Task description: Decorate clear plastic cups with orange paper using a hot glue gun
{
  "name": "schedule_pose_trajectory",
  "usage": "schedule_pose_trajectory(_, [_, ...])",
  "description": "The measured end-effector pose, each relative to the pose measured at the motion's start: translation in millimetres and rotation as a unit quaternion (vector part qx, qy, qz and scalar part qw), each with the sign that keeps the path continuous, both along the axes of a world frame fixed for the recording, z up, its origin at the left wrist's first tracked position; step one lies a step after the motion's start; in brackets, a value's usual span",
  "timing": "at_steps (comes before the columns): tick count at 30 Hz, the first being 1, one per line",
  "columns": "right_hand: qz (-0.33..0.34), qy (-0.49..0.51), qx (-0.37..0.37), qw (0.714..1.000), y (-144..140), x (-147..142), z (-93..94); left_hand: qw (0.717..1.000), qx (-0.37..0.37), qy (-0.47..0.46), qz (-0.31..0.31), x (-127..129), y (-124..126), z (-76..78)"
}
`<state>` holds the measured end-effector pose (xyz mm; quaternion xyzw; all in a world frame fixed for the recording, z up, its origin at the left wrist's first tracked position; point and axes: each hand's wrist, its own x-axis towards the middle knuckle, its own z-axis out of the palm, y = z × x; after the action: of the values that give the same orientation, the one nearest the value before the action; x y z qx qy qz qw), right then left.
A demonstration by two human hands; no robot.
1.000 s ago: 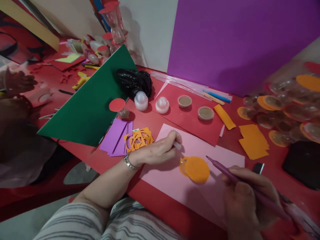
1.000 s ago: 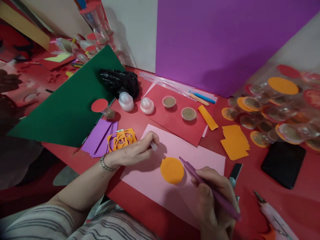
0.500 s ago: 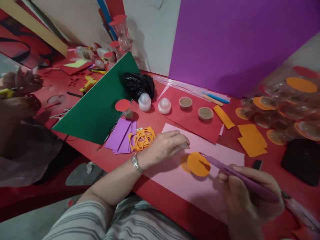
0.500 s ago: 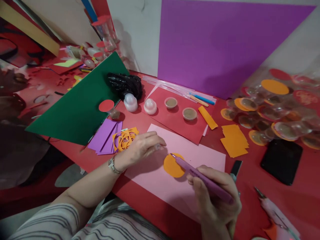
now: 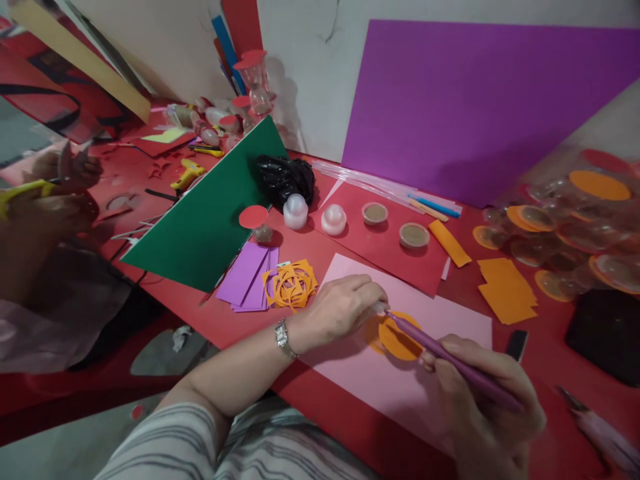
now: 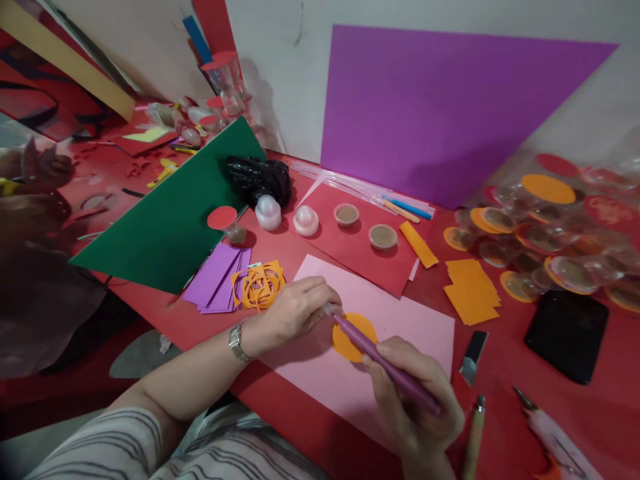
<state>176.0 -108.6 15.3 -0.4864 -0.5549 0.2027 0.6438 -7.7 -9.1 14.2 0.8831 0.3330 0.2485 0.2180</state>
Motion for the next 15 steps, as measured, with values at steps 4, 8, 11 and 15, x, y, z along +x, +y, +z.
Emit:
schedule_pose_trajectory(4, [-0.019, -0.073, -0.005, 0.997, 0, 2, -6.9, 0.999, 0.007, 0.032, -0.01, 2, -5, 1.1])
schedule_pose_trajectory(8, [-0.012, -0.104, -0.01, 0.994, 1, 7, -11.7, 0.998, 0.021, 0.053, -0.014, 2, -7, 2.1])
schedule_pose_trajectory(11, [-0.003, -0.125, -0.023, 0.992, 1, 11, -9.5, 0.998, 0.044, 0.052, -0.01, 2, -7, 2.5])
schedule_pose_trajectory(15, [-0.016, -0.156, -0.067, 0.985, 3, 7, 1.0, 0.994, 0.089, 0.054, 0.016, 1, -8, 1.5])
